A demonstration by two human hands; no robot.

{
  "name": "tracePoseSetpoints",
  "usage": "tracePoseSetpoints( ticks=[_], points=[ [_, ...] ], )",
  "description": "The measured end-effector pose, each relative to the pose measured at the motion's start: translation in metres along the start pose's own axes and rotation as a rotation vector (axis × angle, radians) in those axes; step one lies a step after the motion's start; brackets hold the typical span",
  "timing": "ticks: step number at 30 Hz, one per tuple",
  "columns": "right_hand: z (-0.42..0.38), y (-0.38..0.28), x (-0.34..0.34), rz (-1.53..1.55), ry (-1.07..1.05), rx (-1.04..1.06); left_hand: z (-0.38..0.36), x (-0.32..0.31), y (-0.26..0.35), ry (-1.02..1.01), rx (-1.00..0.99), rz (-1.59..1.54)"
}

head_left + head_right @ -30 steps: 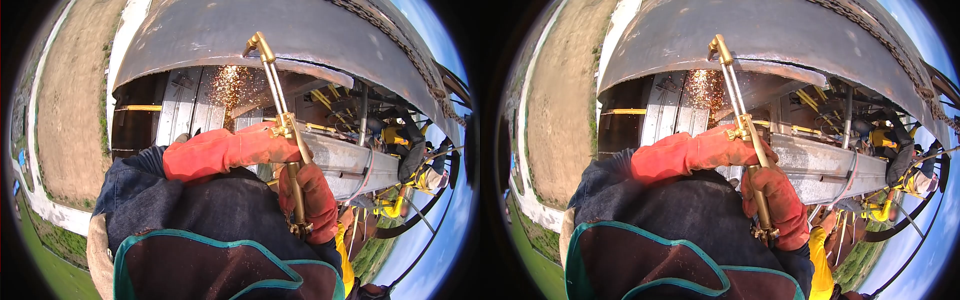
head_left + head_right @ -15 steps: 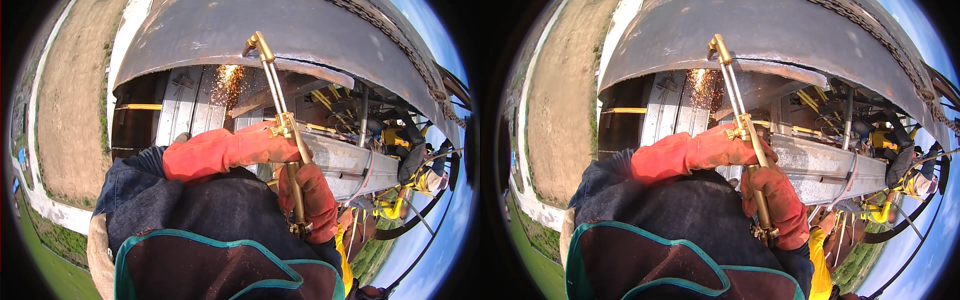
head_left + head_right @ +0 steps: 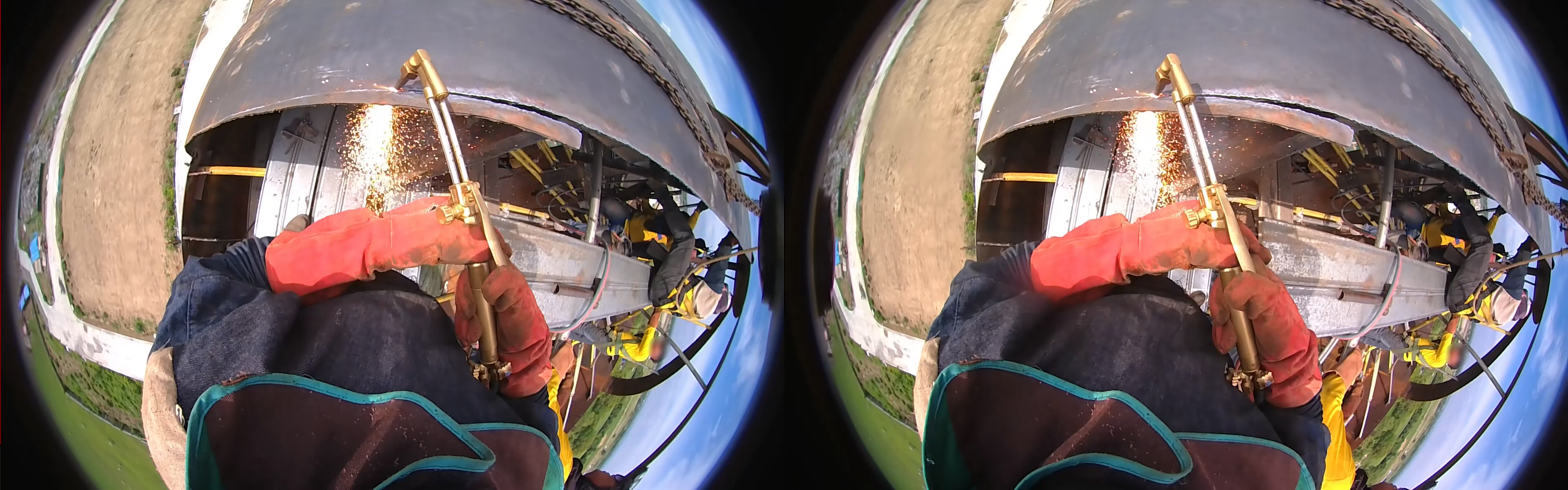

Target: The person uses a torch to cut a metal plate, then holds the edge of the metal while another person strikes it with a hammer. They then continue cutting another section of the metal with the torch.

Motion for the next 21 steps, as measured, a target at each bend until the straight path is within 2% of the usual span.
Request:
tracePoseSetpoints(
  ticks=[10,21],
  points=[
    [0.011,0.011,0.012,0.127,-0.044,0.025,-0.001,-0.003,-0.002,-0.007,-0.200,0.447],
    [0.006,0.000,0.001,-0.027,0.017,0.033,-0.003,-0.013,-0.072,0.068,-0.033,-0.482]
  ],
)
Point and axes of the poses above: each hand's wrist, its own z-axis towards the middle knuckle, its own x-axis out of the back of the hand, y = z × x, the point moved 8 cm from there along z, towards the middle knuckle, and after that the axes turned 2 degrees about -y, right-handed, at the moved point
